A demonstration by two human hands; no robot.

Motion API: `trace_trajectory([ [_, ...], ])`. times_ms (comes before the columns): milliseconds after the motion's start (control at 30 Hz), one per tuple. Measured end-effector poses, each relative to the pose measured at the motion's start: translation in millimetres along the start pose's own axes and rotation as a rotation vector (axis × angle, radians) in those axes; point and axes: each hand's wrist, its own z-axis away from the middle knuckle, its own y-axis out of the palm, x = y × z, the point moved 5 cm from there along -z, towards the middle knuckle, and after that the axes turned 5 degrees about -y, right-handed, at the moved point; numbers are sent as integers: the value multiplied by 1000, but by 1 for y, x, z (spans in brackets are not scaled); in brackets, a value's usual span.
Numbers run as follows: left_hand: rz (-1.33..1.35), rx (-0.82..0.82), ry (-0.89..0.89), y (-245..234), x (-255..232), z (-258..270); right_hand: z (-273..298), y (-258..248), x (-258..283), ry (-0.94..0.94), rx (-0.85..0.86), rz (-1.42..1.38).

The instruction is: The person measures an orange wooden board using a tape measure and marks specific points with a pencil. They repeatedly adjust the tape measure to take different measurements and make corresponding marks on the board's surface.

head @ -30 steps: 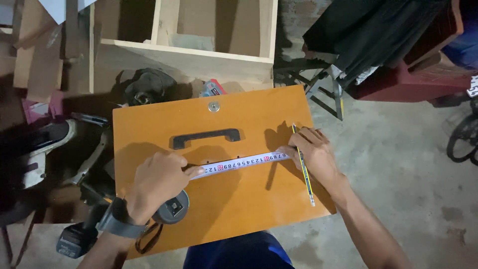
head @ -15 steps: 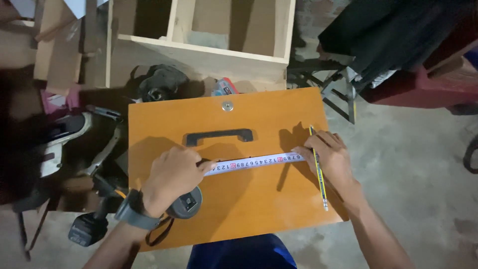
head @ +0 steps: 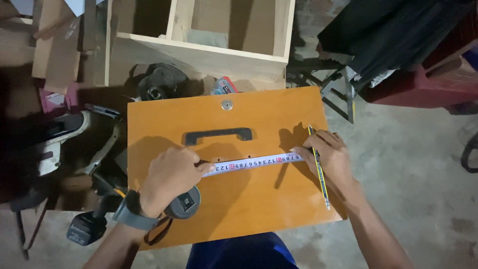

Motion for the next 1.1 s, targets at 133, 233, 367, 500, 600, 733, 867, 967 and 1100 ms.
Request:
trace_trajectory([
  [133,13,-24,-19,0,2,2,-5,-3,7,-6,-11,6],
  [233,22,-4,-72,4,20,-1,-5,-4,7,-5,-1,24],
  [367,-52,67,-163,-3,48,15,-2,-1,9,-2,-3,-3],
  [500,48,-9,-220,-4,79,26,-4,-4,10,5,19,-3],
  [600,65,-84,-227,3,105,24,-6,-5,16,13,28,-41],
  [733,74,-147,-149,2,108,23,-5,-4,10,53,59,-74],
  [867,87,-58,-127,-11,90,48,8,-3,-9,35,-49,-124],
  [967,204,174,-59,-6,85,84,1,-18,-22,42,-96,-99],
  [1100,422,189,214,23,97,102,-61,-46,15,-231,-68,21],
])
